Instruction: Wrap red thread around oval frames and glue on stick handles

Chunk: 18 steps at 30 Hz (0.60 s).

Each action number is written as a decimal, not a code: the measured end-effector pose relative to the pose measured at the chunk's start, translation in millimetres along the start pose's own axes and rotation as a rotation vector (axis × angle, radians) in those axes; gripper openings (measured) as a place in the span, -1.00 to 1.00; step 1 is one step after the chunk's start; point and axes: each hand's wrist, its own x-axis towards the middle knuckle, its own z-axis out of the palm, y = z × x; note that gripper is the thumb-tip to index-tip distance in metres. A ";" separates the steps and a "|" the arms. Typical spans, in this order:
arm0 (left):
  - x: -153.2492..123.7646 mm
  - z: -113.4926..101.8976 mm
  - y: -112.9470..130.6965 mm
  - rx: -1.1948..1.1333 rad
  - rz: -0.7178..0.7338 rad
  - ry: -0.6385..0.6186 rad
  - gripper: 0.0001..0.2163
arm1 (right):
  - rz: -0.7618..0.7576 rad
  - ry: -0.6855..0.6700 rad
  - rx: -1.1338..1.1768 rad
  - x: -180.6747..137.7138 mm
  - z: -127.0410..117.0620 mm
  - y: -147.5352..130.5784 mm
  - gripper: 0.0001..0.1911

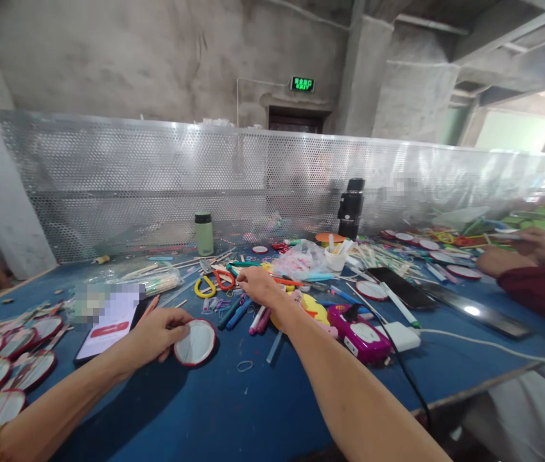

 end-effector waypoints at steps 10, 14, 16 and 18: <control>0.5 -0.9 0.6 -0.001 0.006 -0.024 -0.78 | -0.058 -0.145 -0.198 -2.9 -2.0 -1.7 -0.80; -2.1 -1.8 6.8 -0.019 -0.035 -0.018 -0.79 | -0.061 -0.130 -0.204 -2.4 -0.5 -3.8 -0.80; -3.3 -2.1 9.4 -0.018 -0.058 -0.020 -0.79 | -0.053 -0.111 -0.185 -2.2 -0.6 -1.0 -0.80; -3.8 -2.3 10.4 -0.016 -0.067 -0.026 -0.79 | -0.043 -0.091 -0.155 -1.4 -1.7 4.2 -0.79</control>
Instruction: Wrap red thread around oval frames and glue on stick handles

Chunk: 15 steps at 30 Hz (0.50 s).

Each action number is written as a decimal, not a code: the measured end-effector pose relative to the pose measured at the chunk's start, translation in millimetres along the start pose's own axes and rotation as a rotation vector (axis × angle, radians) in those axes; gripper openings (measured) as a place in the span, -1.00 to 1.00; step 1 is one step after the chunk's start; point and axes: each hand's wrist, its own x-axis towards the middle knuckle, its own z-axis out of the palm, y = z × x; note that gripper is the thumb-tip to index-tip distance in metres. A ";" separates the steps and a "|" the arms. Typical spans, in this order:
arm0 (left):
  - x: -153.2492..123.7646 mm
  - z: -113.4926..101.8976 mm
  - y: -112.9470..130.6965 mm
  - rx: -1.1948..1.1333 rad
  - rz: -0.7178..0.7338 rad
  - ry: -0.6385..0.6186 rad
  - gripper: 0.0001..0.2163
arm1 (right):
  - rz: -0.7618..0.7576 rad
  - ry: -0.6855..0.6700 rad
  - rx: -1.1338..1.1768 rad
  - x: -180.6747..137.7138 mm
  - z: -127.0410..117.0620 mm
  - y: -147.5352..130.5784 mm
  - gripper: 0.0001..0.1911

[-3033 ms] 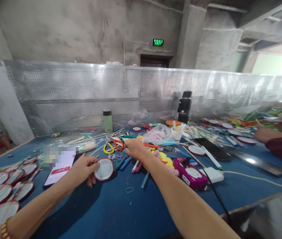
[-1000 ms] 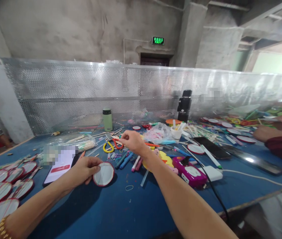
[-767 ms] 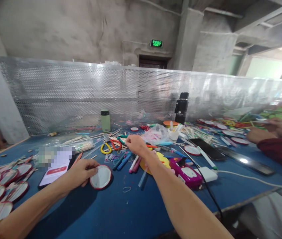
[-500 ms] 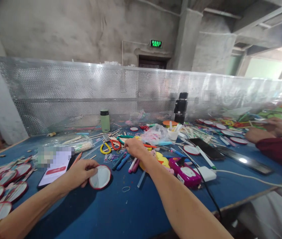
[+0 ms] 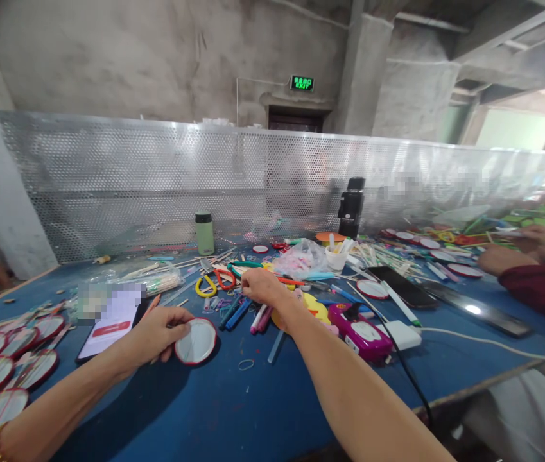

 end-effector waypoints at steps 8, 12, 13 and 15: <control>-0.2 -1.0 -2.2 0.059 0.021 -0.002 -0.78 | -0.011 -0.001 0.108 3.0 1.2 6.8 -0.80; 0.1 -1.1 -4.6 0.107 0.044 0.024 -0.78 | -0.008 -0.008 0.129 1.8 7.2 -4.8 -0.85; 0.1 -1.2 -5.0 0.117 0.045 0.030 -0.78 | -0.002 0.001 0.135 1.7 8.3 -6.8 -0.84; 0.0 -1.5 -5.5 0.121 0.042 0.037 -0.78 | 0.006 0.026 0.162 2.2 9.1 -8.2 -0.84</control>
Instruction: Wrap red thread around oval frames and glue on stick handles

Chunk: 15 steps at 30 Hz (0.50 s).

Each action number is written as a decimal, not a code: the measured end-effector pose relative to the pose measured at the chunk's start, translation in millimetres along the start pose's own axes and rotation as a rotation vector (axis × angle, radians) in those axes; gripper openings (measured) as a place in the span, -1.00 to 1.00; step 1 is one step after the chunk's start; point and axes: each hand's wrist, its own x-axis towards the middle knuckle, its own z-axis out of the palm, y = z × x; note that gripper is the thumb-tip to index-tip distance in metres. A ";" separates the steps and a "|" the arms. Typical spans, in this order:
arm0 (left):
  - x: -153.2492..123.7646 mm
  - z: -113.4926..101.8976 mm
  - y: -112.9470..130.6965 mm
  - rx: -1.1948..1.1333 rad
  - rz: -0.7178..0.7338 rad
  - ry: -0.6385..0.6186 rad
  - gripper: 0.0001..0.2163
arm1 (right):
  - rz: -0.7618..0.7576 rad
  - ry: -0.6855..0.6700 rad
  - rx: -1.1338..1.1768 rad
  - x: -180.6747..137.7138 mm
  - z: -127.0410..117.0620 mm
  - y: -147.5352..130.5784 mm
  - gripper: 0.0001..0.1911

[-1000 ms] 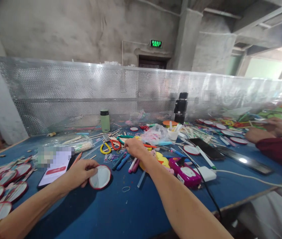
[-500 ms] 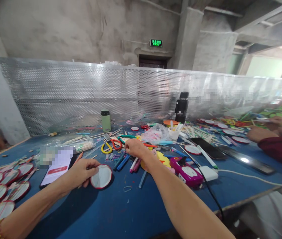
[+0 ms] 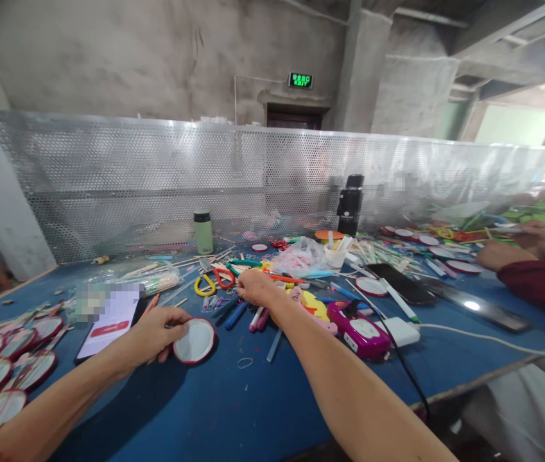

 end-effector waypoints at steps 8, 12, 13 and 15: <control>-1.0 -0.6 -2.1 -0.021 0.017 -0.005 -0.74 | 0.013 0.113 0.253 3.0 -13.4 4.2 -0.86; -1.8 -3.0 -4.0 0.048 0.006 -0.006 -0.70 | -0.003 0.066 0.427 -4.4 -17.5 -15.6 -0.73; -2.3 -4.6 -3.6 0.093 0.027 -0.013 -0.73 | -0.010 0.045 0.479 -6.7 -18.0 -23.1 -0.71; -3.6 -9.2 -0.9 0.181 0.097 -0.009 -0.78 | -0.015 -0.018 0.627 -11.3 -18.5 -39.4 -0.71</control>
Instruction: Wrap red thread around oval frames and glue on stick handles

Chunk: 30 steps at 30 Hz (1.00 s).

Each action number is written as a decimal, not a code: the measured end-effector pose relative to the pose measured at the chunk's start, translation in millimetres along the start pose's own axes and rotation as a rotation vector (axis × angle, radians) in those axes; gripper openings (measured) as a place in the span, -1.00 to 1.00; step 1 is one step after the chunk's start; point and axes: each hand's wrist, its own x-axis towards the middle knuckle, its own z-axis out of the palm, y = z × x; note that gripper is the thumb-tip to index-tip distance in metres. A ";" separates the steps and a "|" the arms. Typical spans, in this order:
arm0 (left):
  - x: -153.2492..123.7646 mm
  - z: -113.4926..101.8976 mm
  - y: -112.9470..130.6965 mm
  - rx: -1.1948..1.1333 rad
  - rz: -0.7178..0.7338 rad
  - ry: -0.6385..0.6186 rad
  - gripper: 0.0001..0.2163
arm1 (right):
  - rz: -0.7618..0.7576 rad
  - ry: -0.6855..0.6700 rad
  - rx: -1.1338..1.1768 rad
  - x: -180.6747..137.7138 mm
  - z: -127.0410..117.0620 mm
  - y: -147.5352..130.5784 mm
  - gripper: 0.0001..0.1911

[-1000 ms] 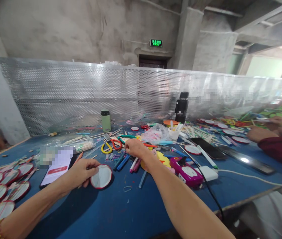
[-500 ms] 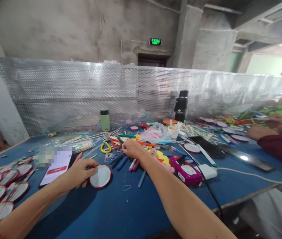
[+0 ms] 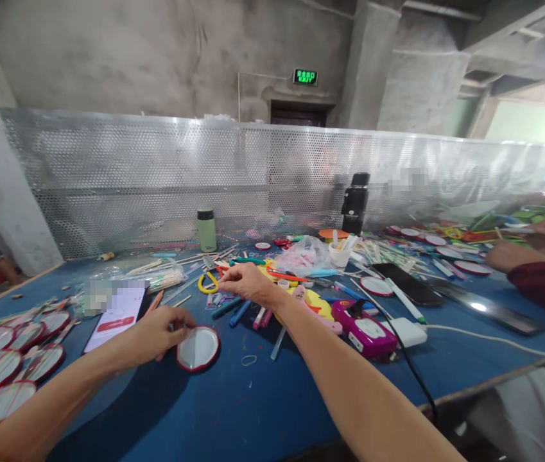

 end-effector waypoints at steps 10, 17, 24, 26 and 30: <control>-3.8 -16.5 22.7 -0.245 0.099 0.193 -0.74 | 0.011 -0.071 0.260 -8.0 36.2 -34.2 -0.82; 0.2 -10.4 17.2 -0.330 0.012 0.166 -0.77 | -0.056 -0.049 0.193 -11.8 39.4 -38.3 -0.80; -2.4 -13.9 26.2 -0.230 0.051 0.219 -0.86 | 0.050 -0.180 0.285 -16.1 34.6 -46.1 -0.88; -4.4 -15.5 28.2 -0.219 0.084 0.215 -0.87 | 0.074 -0.210 0.443 -16.5 35.8 -45.9 -0.84; -5.0 -19.1 27.8 -0.315 0.118 0.187 -0.91 | 0.080 -0.223 0.701 -17.7 37.0 -48.7 -0.80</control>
